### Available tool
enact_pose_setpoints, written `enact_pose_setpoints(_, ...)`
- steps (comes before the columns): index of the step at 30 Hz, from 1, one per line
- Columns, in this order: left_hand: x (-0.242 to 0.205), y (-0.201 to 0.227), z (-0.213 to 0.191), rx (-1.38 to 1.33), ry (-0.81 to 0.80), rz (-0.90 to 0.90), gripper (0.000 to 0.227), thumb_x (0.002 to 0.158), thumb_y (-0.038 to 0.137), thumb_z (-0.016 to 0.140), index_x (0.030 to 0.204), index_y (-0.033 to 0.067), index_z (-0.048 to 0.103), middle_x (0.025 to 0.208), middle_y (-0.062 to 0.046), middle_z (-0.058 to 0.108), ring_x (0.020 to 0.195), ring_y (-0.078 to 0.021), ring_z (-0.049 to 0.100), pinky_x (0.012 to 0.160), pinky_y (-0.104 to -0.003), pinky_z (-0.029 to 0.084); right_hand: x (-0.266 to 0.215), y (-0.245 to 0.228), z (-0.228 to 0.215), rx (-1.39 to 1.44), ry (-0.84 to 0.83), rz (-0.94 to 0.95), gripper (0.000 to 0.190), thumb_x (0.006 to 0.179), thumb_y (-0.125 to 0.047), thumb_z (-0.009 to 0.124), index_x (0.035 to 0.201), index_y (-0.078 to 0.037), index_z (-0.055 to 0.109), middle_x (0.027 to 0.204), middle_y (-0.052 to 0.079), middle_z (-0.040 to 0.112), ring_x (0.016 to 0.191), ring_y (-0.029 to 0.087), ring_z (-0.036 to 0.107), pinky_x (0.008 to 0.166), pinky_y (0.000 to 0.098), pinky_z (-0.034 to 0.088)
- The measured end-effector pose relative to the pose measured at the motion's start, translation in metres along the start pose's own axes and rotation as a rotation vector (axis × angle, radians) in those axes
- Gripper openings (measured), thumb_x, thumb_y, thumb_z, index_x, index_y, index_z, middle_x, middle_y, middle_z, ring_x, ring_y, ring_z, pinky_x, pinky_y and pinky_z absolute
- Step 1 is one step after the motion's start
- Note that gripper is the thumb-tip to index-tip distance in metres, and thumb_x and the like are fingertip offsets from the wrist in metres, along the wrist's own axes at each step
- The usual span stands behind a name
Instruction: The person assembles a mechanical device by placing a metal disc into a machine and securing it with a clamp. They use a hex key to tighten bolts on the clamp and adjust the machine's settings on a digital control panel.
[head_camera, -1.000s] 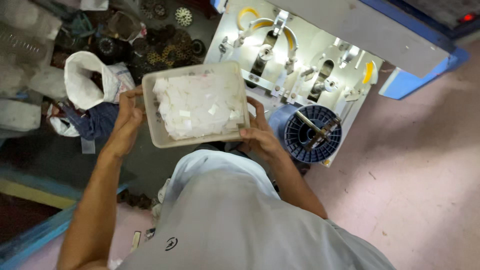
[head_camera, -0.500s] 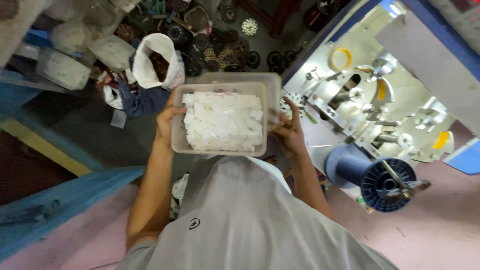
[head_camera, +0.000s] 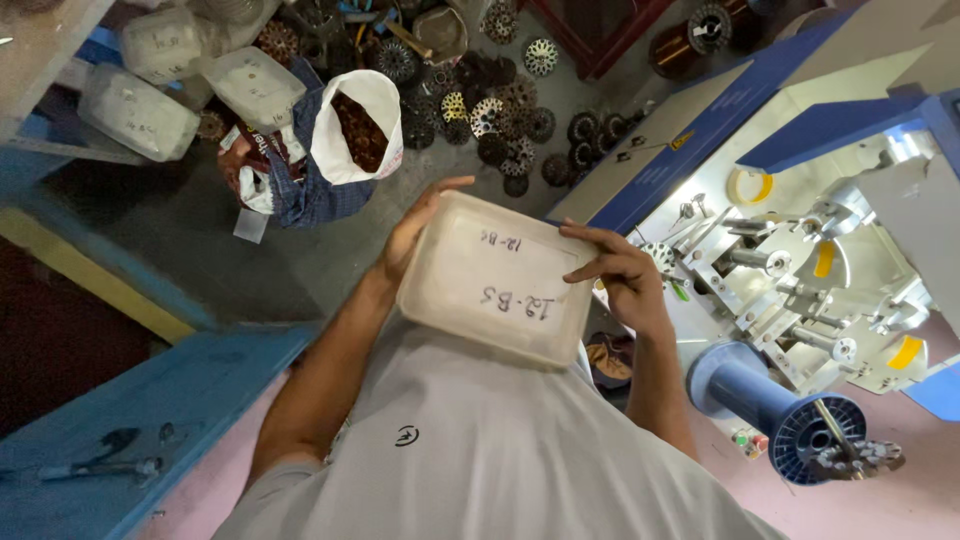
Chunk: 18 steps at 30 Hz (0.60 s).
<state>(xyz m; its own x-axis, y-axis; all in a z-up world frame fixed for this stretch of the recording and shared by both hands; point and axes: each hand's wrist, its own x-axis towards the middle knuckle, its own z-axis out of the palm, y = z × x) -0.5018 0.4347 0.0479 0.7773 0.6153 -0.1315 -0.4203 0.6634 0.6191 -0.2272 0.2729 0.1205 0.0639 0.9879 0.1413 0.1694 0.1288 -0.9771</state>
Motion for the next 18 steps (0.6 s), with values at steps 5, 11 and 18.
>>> enact_pose_setpoints(5, 0.018, 0.022, -0.012, 0.216, 0.166, 0.052, 0.045, 0.098, 0.021, 0.05, 0.139, 0.0008, 0.052, 0.117, -0.014, 0.065, 0.103, -0.0222, 0.066, 0.089, -0.036, 0.057, 0.038, 0.012, 0.022, 0.01, 0.278, 0.035, 0.047, 0.07, 0.016, 0.036, 0.097, 0.005, 0.073, 0.132, 0.02, 0.069, 0.136, 0.031, 0.062, 0.117, 0.0399, 0.048)
enact_pose_setpoints(11, 0.063, 0.034, 0.004, 0.186, 0.334, 0.216, 0.05, 0.092, 0.016, 0.049, 0.141, 0.0092, 0.049, 0.116, -0.009, 0.061, 0.103, -0.0185, 0.063, 0.09, -0.033, 0.055, 0.114, 0.055, -0.005, 0.437, 0.349, 0.349, 0.041, 0.107, -0.024, 0.047, 0.138, 0.001, 0.055, 0.132, 0.017, 0.066, 0.12, 0.024, 0.063, 0.105, 0.0338, 0.05)
enact_pose_setpoints(18, 0.116, 0.039, 0.01, 0.369, 0.58, 0.255, 0.048, 0.096, 0.018, 0.059, 0.141, 0.0035, 0.053, 0.115, -0.012, 0.068, 0.1, -0.0192, 0.064, 0.09, -0.03, 0.052, 0.169, 0.072, -0.063, 0.491, 0.101, 0.458, 0.053, 0.106, -0.035, 0.049, 0.147, -0.003, 0.042, 0.136, 0.014, 0.058, 0.122, 0.021, 0.058, 0.105, 0.0331, 0.048)
